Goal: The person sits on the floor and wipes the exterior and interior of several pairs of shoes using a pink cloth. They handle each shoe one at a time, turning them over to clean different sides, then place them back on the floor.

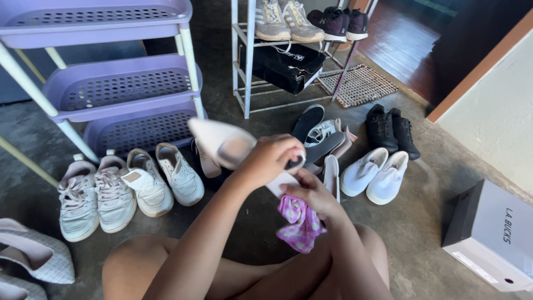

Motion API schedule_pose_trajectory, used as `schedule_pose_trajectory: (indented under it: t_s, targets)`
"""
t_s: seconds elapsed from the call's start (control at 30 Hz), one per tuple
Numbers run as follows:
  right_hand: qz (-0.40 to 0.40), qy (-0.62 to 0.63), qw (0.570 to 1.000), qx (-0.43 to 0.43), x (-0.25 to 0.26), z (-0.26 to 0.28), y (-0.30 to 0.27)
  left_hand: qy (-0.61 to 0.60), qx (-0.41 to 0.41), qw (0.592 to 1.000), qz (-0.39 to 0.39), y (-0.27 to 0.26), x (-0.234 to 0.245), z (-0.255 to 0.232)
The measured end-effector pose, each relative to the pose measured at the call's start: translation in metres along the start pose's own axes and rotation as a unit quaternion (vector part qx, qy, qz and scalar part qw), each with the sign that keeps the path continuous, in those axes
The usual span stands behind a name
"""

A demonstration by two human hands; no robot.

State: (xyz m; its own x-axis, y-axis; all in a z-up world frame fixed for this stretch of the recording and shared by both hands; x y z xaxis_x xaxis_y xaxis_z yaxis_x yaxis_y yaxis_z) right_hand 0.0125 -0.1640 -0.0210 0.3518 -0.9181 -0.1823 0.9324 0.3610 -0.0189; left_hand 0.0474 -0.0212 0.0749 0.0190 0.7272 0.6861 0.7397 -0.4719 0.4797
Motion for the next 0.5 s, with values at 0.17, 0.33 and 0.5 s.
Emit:
schedule_pose_trajectory:
  t_s: [0.17, 0.33, 0.5]
  targets:
    - [-0.023, -0.002, 0.998, 0.056, 0.039, -0.003, 0.004, 0.127, 0.011, 0.990, 0.063, -0.009, 0.017, -0.019]
    - [-0.063, -0.094, 0.994, -0.015, 0.066, 0.023, -0.006, 0.224, 0.134, 0.959, 0.110, -0.038, 0.039, 0.017]
    - [0.022, -0.133, 0.991, -0.005, 0.043, 0.057, 0.007, 0.131, 0.211, 0.963, 0.108, -0.086, 0.039, 0.059]
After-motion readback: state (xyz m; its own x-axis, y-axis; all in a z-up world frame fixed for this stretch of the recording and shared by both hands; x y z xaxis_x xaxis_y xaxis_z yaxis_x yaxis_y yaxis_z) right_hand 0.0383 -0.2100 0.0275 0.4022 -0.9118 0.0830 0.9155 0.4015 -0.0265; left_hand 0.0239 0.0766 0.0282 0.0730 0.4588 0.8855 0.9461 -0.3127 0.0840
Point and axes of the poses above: each hand's wrist, its own y-axis towards the middle knuckle, its own x-axis out of the back of the hand, z = x × y, the point moved 6 cm from there along y, towards the middle knuckle, and after that the axes turned 12 degrees about y, right-handed, at the moved point
